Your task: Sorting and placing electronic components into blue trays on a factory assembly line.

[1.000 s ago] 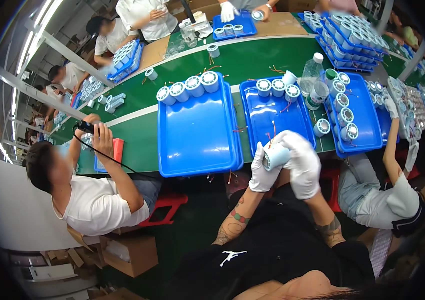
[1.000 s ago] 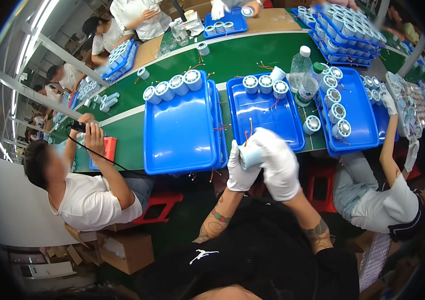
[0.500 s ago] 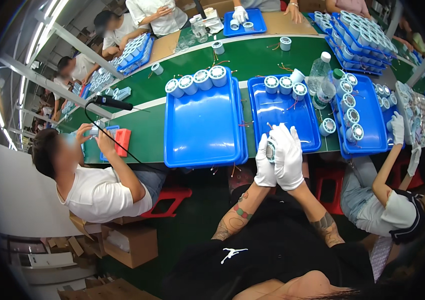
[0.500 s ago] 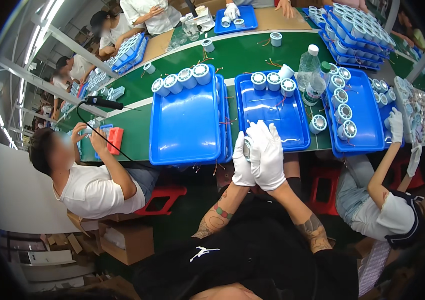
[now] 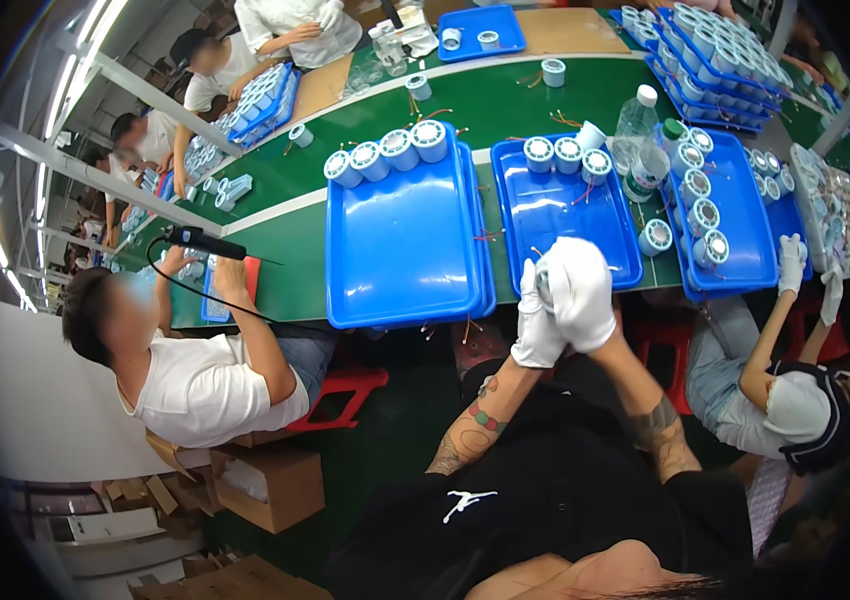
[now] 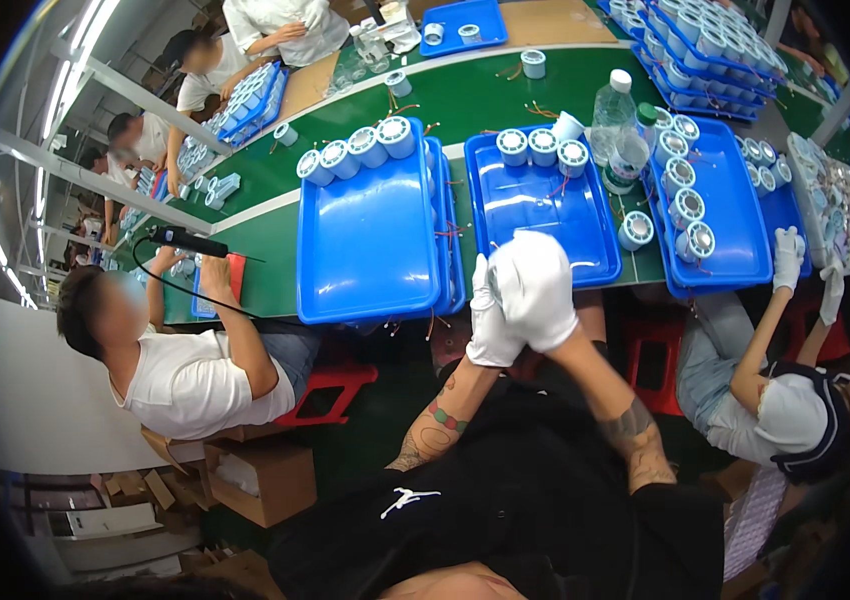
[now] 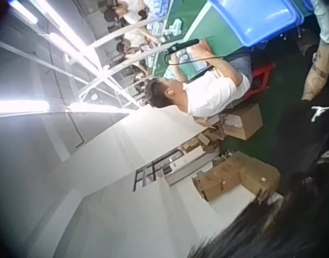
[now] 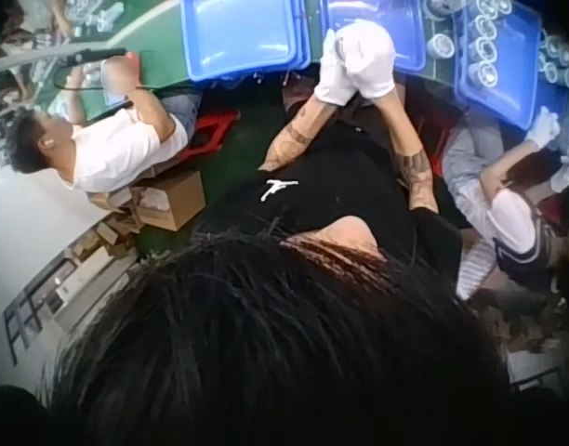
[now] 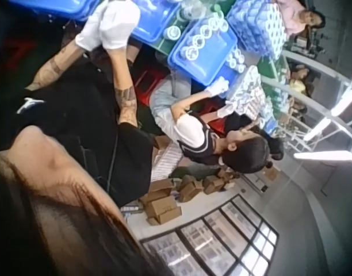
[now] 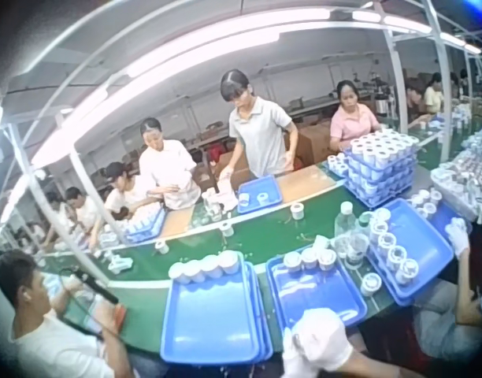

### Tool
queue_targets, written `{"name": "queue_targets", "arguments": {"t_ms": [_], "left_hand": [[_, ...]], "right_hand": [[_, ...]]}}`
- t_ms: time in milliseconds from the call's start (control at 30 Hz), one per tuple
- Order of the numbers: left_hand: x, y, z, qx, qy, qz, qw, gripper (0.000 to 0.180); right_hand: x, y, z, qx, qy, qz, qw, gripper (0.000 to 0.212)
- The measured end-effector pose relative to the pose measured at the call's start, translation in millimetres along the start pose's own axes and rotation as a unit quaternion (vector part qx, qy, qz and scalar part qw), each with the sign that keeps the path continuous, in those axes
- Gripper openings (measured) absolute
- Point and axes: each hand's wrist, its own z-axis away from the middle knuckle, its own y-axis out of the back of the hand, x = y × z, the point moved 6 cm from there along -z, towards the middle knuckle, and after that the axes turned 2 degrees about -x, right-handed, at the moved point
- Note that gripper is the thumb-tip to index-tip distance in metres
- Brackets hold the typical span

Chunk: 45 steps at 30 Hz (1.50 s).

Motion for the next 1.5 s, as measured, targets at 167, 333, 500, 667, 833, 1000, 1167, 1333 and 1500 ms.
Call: {"name": "queue_targets", "arguments": {"t_ms": [167,333,500,667,833,1000,1167,1333,1500], "left_hand": [[5,-3,-1,0.102,-0.03,-0.113,0.988,0.03],[14,37,6,0.131,-0.045,-0.177,0.974,0.035],[14,24,6,0.001,-0.011,-0.041,0.999,0.04],[26,21,3,0.122,-0.095,-0.144,0.977,0.039],[21,20,10,0.217,-0.067,-0.167,0.959,0.039],[20,-14,2,0.096,-0.052,-0.115,0.987,0.042],[50,21,8,0.192,-0.061,-0.615,0.762,0.049],[52,-19,22,0.144,-0.085,-0.193,0.967,0.047],[79,-42,33,0.094,-0.02,-0.359,0.928,0.063]], "right_hand": [[18,-18,-34,-0.262,0.039,0.056,0.963,0.019],[-34,3,0,0.228,0.04,0.092,0.968,0.015],[0,-8,-29,-0.092,0.106,0.01,0.99,0.013],[-29,-5,-34,-0.043,0.061,0.016,0.997,0.017],[-25,-1,-15,0.128,0.073,0.045,0.988,0.016],[33,-25,-45,-0.108,-0.008,-0.031,0.994,0.015],[-50,-8,-21,0.197,0.1,0.138,0.966,0.018],[16,-41,-10,-0.072,-0.305,-0.398,0.862,0.018],[20,-21,-40,-0.113,-0.167,-0.374,0.905,0.024]]}}
